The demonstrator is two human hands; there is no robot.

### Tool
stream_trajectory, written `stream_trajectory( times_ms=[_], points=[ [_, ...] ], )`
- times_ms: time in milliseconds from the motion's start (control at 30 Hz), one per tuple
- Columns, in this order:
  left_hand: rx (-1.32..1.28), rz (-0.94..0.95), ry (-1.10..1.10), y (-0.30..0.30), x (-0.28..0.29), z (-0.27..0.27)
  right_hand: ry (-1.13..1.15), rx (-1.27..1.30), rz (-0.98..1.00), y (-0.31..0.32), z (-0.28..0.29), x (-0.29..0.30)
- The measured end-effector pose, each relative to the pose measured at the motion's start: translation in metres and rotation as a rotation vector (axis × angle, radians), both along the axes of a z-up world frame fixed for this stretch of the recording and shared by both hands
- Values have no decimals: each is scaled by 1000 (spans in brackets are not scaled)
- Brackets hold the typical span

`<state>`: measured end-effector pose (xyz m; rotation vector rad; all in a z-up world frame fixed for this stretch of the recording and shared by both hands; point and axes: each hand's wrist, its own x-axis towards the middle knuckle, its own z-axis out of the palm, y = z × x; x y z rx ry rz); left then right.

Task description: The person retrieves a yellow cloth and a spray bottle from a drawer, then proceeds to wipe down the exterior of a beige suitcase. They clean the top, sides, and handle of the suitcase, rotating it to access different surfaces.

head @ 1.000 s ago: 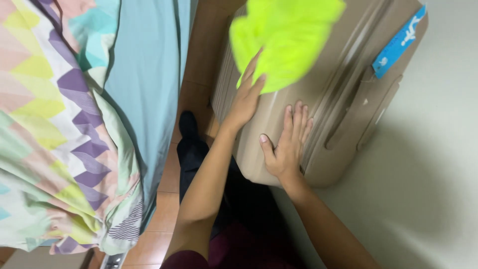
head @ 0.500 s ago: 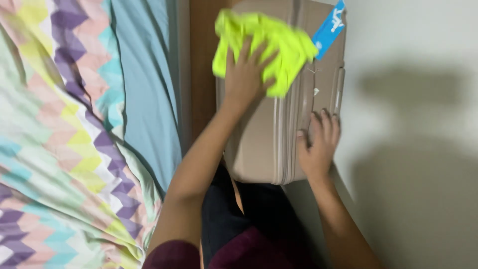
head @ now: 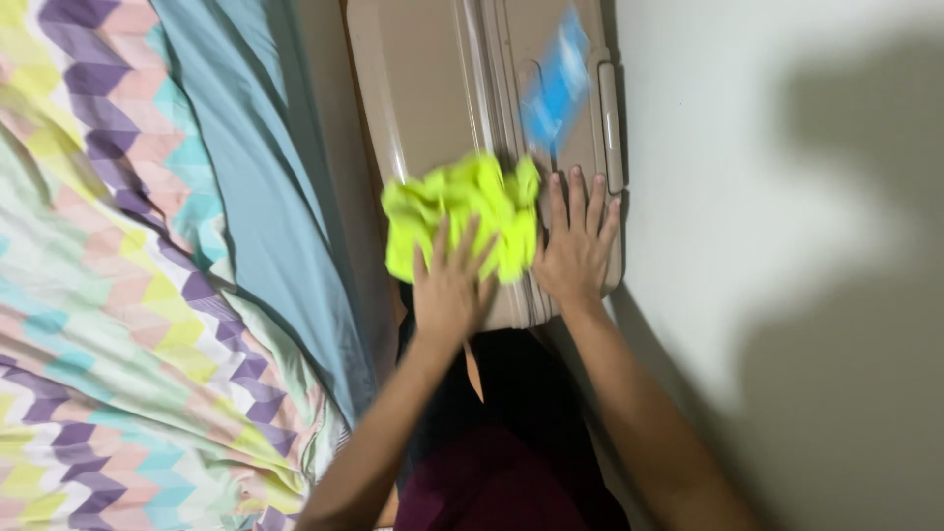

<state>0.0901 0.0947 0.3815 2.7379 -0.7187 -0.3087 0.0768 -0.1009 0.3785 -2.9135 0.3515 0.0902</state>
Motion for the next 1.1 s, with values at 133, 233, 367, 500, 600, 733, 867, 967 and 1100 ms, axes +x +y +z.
stream_trajectory(
  times_ms=[133, 233, 367, 500, 600, 733, 867, 967, 1100],
  points=[
    [-128, 37, 125, 11, -60, 18, 44, -20, -8, -1, 7, 24],
    [-167, 55, 138, 14, -60, 16, -1, 55, 5, -9, -9, 29],
    [-157, 70, -41, 20, -62, 4, 73, 331, 33, -32, -11, 13],
    [-507, 327, 119, 2, -75, -10, 281, 828, -2, -17, 32, -37],
    [-1310, 569, 763, -28, -70, 31, 247, 1455, -252, -8, 42, -62],
    [-1671, 520, 1316, -49, -36, 76, 65, 1948, -396, -44, 50, -66],
    [-1637, 596, 1547, -30, -3, 110, 38, 2061, -368, -50, 110, -53],
    [-1240, 425, 1229, -16, -17, 79, 51, 1903, -572, -44, 111, -62],
    [-764, 531, 1153, 3, -45, 32, 99, 1721, -643, -45, 82, -89]
  ],
)
